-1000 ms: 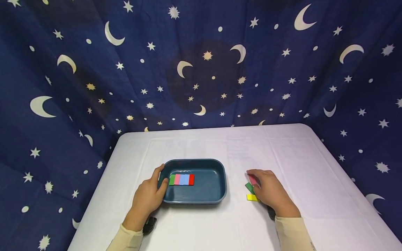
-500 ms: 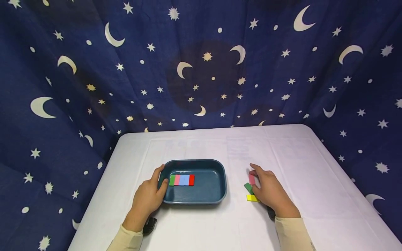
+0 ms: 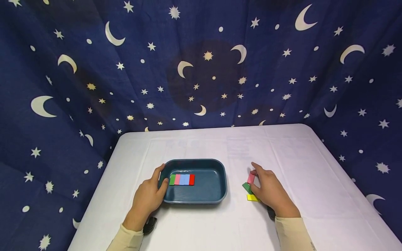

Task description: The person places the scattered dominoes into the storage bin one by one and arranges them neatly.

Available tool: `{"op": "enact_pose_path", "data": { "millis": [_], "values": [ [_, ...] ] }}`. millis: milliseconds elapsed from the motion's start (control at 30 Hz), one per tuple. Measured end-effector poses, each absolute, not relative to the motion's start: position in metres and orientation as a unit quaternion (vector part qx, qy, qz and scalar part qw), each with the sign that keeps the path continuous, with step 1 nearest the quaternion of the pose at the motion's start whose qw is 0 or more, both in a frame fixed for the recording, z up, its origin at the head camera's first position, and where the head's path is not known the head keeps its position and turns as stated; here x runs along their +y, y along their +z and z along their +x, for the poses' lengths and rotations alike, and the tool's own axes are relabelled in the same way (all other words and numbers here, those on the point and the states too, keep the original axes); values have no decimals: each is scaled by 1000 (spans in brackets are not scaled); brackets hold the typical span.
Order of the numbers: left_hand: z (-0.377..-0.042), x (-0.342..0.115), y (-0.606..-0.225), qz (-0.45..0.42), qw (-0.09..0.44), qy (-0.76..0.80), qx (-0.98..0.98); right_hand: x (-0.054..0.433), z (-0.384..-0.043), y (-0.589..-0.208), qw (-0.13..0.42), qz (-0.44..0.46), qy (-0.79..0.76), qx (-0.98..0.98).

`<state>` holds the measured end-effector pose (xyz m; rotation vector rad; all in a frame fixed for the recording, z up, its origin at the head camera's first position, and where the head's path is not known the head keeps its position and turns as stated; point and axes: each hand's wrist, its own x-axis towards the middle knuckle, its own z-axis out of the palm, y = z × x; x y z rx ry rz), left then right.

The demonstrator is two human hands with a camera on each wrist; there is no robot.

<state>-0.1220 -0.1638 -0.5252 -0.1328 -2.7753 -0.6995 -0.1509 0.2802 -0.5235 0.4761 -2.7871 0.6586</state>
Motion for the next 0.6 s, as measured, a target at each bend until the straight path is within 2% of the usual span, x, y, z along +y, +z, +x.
{"op": "enact_pose_path", "data": {
  "millis": [167, 467, 600],
  "values": [
    [-122, -164, -524, -52, 140, -241, -959, 280, -152, -523, 116, 160, 228, -953],
    [-123, -165, -524, -52, 144, -245, -957, 276, -154, -515, 76, 137, 230, -960],
    [-121, -165, -524, -52, 142, -246, -957, 272, -152, -508, 83, 142, 226, -960]
  ]
}}
